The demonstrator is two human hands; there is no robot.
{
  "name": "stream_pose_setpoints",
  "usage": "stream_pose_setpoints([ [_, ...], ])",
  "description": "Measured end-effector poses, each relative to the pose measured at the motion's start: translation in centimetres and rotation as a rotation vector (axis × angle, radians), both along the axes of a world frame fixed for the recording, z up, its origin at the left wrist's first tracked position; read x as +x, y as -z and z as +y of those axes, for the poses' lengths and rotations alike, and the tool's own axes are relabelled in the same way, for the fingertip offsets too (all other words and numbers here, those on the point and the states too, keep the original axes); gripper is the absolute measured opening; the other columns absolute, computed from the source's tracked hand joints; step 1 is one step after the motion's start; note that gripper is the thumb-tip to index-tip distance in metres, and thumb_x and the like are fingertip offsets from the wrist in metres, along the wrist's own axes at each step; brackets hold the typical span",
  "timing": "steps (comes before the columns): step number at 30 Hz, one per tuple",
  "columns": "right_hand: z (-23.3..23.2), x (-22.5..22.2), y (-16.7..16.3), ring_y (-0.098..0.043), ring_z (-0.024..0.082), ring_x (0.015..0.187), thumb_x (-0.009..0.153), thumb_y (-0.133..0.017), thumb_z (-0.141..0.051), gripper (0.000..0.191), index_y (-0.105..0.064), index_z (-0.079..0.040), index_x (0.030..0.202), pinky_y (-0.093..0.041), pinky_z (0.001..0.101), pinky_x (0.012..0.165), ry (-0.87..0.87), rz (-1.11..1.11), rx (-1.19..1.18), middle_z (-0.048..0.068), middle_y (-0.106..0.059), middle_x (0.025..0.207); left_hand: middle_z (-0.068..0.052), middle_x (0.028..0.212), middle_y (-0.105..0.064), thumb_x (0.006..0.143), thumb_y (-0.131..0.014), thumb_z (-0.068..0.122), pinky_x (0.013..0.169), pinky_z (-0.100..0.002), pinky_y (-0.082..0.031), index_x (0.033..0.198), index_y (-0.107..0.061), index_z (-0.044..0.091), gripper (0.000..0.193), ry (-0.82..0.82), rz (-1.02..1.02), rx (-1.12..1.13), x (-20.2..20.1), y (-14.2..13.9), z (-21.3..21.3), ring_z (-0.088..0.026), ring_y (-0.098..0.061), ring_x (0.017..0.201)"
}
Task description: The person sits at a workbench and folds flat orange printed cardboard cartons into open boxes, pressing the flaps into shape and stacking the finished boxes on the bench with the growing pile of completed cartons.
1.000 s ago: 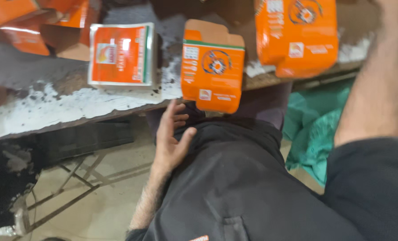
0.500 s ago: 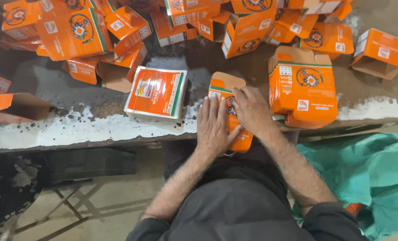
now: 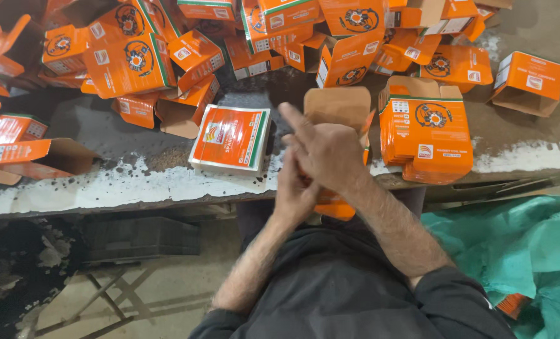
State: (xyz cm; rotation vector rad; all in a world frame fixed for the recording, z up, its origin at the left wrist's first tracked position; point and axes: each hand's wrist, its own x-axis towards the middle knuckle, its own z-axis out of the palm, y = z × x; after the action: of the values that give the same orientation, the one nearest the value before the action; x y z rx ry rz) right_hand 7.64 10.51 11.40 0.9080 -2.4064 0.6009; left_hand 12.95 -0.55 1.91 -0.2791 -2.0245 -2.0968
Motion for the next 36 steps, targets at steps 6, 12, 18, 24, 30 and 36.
stream_pose_setpoints([
  [6, 1.1, 4.4, -4.1, -0.06, 0.033, 0.114, 0.09, -0.082, -0.029, 0.067, -0.046, -0.01, 0.144, -0.046, 0.0487, 0.1, -0.204, 0.413, -0.302, 0.015, -0.061, 0.12, -0.007, 0.119, -0.069, 0.102, -0.063, 0.004, 0.089, -0.028, -0.061, 0.139, -0.046, -0.001, 0.041, -0.035, 0.057, 0.274, 3.2, -3.3, -2.3, -0.014, -0.07, 0.104],
  [12, 5.9, 5.0, -0.3, -0.04, 0.036, 0.154, 0.099, -0.072, -0.023, 0.072, -0.037, -0.002, 0.158, -0.033, 0.0423, 0.128, -0.117, -0.108, -0.433, 0.023, -0.039, 0.163, -0.013, 0.142, -0.054, 0.098, -0.068, 0.005, 0.108, -0.034, -0.052, 0.159, -0.021, 0.002, 0.077, -0.014, -0.002, 0.109, 5.9, -4.5, -2.4, -0.018, -0.058, 0.127],
  [18, 8.4, 6.0, 6.9, -0.05, 0.022, 0.14, 0.11, -0.051, -0.044, 0.057, -0.054, 0.0, 0.146, -0.037, 0.0343, 0.119, -0.385, -0.562, -0.882, 0.017, -0.055, 0.147, -0.019, 0.158, -0.037, 0.086, -0.082, 0.001, 0.118, -0.043, -0.04, 0.159, -0.02, -0.001, 0.096, 0.097, 0.257, -0.19, 6.8, -4.0, -0.9, -0.029, -0.04, 0.146],
  [24, 9.5, 6.4, 8.6, -0.06, 0.02, 0.117, 0.11, -0.052, -0.048, 0.05, -0.073, -0.003, 0.104, -0.046, 0.0339, 0.105, -0.379, -0.417, -0.809, 0.009, -0.07, 0.117, -0.006, 0.12, -0.056, 0.091, -0.082, 0.006, 0.095, -0.031, -0.056, 0.126, -0.051, 0.006, 0.047, 0.271, 0.074, -0.061, 5.6, -2.6, -1.7, -0.014, -0.061, 0.112],
  [30, 7.8, 7.5, 6.4, -0.062, 0.023, 0.125, 0.099, -0.077, -0.019, 0.033, -0.049, -0.01, 0.115, -0.05, 0.0377, 0.109, -0.537, -0.474, -1.094, 0.016, -0.066, 0.132, -0.006, 0.127, -0.054, 0.095, -0.077, 0.002, 0.103, -0.033, -0.057, 0.126, -0.046, 0.007, 0.044, 0.371, 0.055, 0.217, 3.9, -2.3, -2.6, -0.014, -0.061, 0.122],
  [36, 9.2, 7.8, 3.9, -0.059, 0.029, 0.126, 0.089, -0.083, -0.013, 0.046, -0.049, -0.005, 0.119, -0.047, 0.043, 0.113, -0.703, -0.454, -0.879, 0.013, -0.065, 0.121, -0.014, 0.134, -0.056, 0.082, -0.082, -0.005, 0.105, -0.041, -0.058, 0.159, -0.014, 0.013, 0.104, 0.322, 0.065, 0.303, 4.1, -1.7, -2.5, -0.022, -0.063, 0.124],
])
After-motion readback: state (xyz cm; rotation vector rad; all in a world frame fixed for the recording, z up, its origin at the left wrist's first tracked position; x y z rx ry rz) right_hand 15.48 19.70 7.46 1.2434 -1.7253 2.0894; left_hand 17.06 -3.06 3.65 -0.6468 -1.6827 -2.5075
